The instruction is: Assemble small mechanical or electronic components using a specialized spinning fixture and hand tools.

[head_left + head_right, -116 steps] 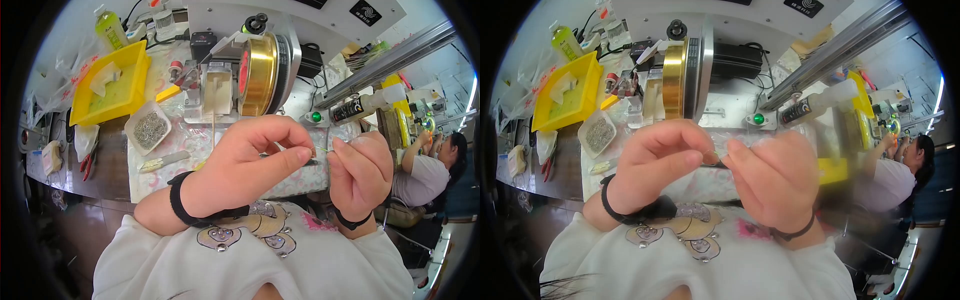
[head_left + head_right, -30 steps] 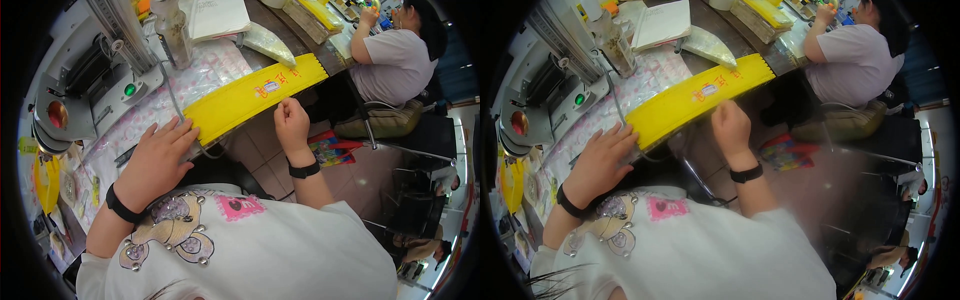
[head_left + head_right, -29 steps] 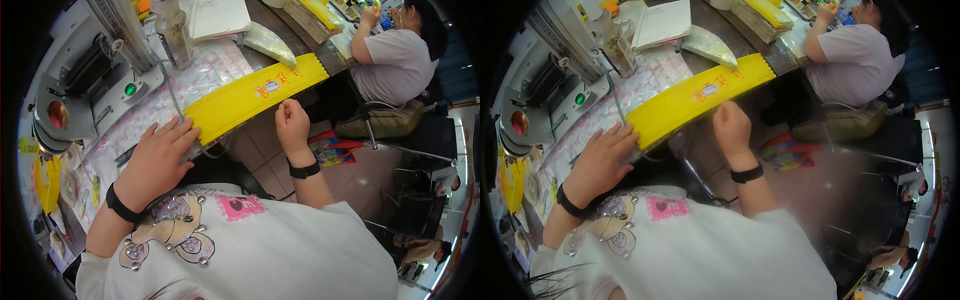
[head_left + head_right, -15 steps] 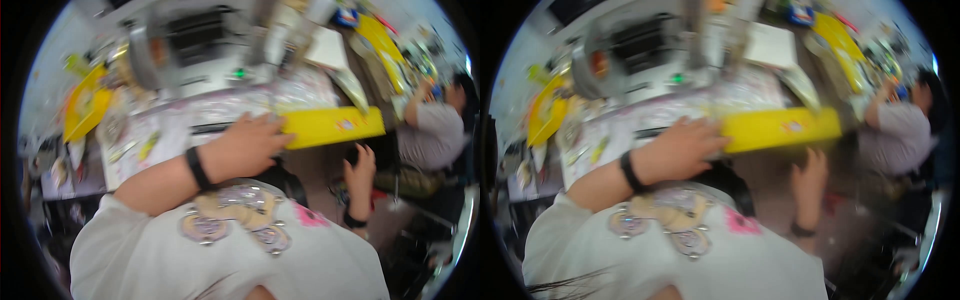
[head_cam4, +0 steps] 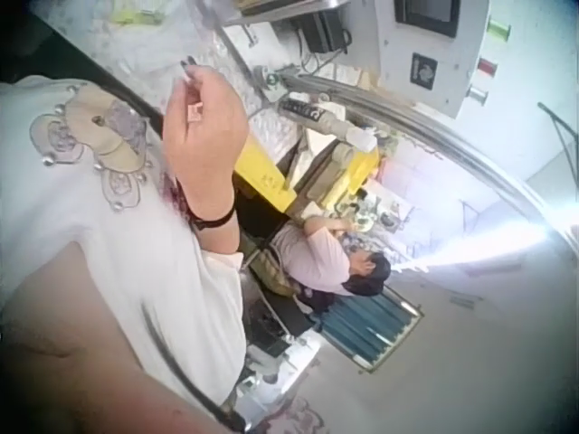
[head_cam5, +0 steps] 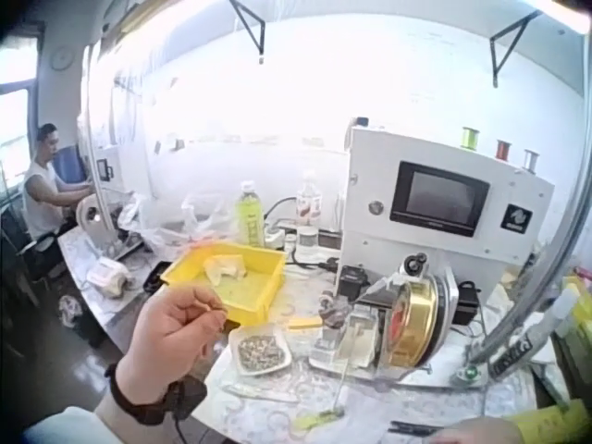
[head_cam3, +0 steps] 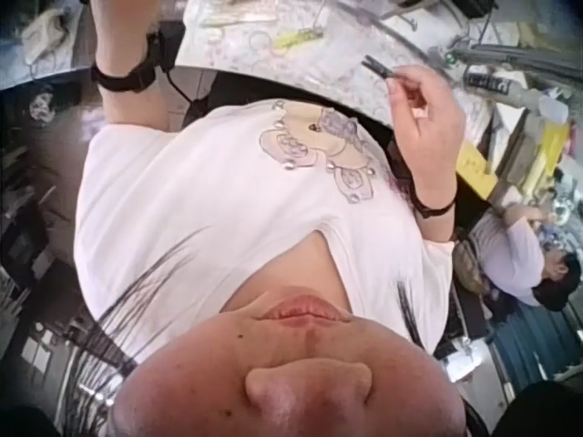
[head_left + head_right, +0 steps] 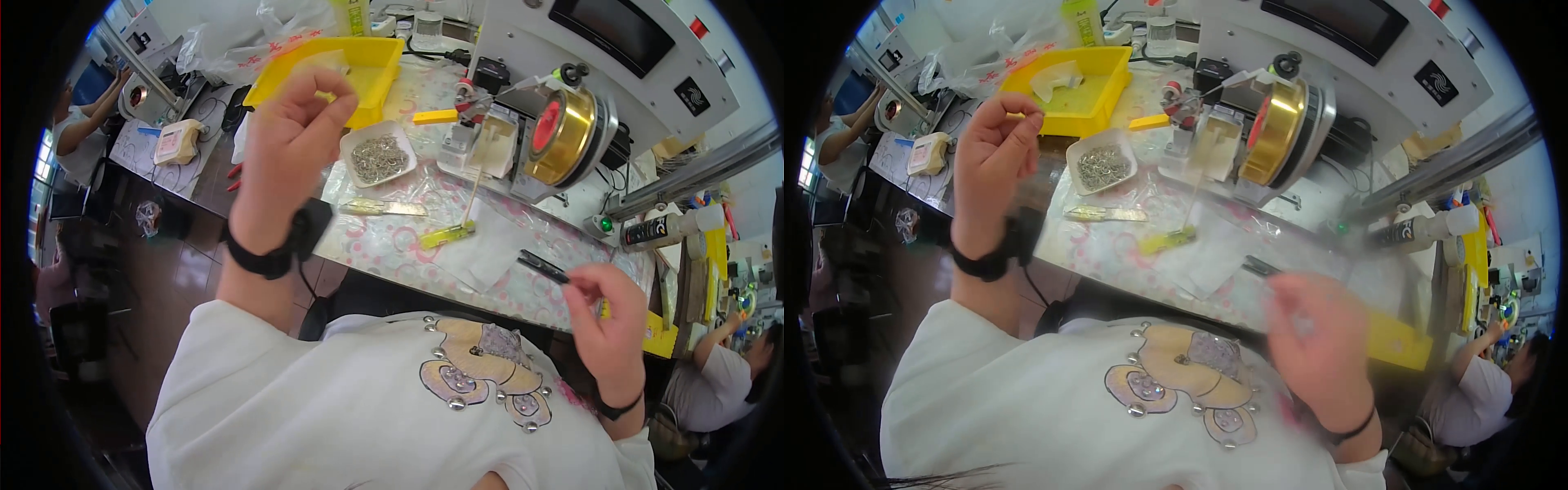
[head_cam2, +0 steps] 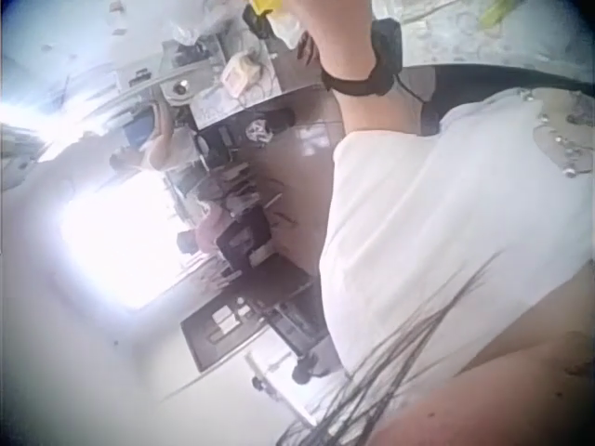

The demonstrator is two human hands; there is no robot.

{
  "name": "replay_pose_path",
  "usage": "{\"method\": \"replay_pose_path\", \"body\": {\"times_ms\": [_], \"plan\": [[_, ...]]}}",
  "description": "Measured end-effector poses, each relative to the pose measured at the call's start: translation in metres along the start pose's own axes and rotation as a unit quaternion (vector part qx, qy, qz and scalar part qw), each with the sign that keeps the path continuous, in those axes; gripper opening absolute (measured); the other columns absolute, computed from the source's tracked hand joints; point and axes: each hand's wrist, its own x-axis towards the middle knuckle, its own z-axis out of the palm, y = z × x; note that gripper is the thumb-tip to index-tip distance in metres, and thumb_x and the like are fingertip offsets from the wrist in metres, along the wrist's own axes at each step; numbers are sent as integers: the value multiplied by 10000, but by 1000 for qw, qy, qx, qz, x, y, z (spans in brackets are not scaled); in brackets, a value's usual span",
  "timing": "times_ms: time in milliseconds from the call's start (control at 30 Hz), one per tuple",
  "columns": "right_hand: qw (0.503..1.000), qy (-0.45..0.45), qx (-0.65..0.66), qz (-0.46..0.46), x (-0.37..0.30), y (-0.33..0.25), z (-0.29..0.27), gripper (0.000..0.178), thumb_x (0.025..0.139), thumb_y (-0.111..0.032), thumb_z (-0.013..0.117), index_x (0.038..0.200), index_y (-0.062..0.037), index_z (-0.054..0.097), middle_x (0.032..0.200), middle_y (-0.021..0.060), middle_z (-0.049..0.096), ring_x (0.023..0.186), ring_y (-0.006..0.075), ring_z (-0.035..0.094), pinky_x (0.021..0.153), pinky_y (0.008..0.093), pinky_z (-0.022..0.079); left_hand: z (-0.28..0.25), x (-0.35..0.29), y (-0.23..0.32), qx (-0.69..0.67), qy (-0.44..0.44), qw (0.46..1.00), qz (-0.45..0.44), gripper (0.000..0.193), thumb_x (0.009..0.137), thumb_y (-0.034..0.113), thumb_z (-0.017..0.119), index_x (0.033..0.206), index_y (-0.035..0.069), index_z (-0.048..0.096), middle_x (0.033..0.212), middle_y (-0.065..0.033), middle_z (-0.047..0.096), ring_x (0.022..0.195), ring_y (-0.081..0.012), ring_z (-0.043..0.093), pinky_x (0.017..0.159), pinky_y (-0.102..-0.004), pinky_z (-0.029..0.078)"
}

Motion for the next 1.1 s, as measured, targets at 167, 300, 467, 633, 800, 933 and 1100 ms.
{"method": "replay_pose_path", "body": {"times_ms": [167, 300, 467, 633, 800, 933, 1100], "plan": [[985, -102, -61, -125, 77, -36, 77, 179, 703, -62, 597, 880, -41, 584, 761, 102, 598, 693, 265, 595, 594, 374, 460, -69, -1, -13, 440, -276, 843, -137, 135, 773, 130, 571, 858, 26, 581, 744, -131, 604, 714, -299, 569, 634, -358, 444], [963, -151, -136, -178, 128, -43, 128, 96, 750, -72, 527, 836, -37, 550, 764, 134, 559, 724, 303, 582, 624, 411, 459, -65, -1, -47, 387, -188, 899, -76, 143, 766, 137, 581, 863, 31, 582, 718, -126, 595, 691, -291, 569, 625, -362, 441], [964, -93, -188, -165, 166, -27, 173, 92, 785, -70, 471, 830, -26, 537, 795, 166, 542, 756, 332, 577, 643, 423, 461, -63, 3, -70, 376, -212, 901, -48, 175, 748, 143, 606, 884, 35, 588, 668, -106, 577, 655, -278, 560, 611, -359, 436], [952, -114, -247, -139, 174, -13, 182, 83, 759, -53, 490, 821, -25, 538, 833, 155, 534, 754, 330, 576, 652, 420, 469, -61, 8, -81, 363, -217, 906, -18, 187, 747, 158, 610, 888, 37, 592, 653, -105, 565, 643, -282, 549, 600, -363, 432], [956, -113, -232, -141, 177, -8, 185, 83, 719, -33, 522, 801, -30, 532, 840, 139, 523, 771, 320, 570, 657, 412, 472, -54, 15, -85, 360, -226, 905, -22, 171, 748, 162, 609, 873, 47, 592, 633, -104, 552, 631, -285, 545, 583, -371, 427], [962, -99, -206, -150, 177, -4, 184, 99, 682, -29, 554, 777, -30, 527, 834, 131, 518, 781, 312, 562, 653, 407, 469, -49, 18, -80, 367, -239, 898, -46, 178, 753, 211, 614, 846, 60, 601, 700, -144, 602, 724, -323, 583, 637, -412, 449], [960, -100, -201, -169, 179, 2, 184, 93, 691, -28, 536, 784, -32, 530, 821, 129, 520, 769, 316, 560, 641, 412, 463, -44, 20, -83, 372, -247, 894, -39, 175, 754, 208, 609, 847, 60, 603, 707, -146, 604, 727, -325, 583, 634, -414, 449]]}}
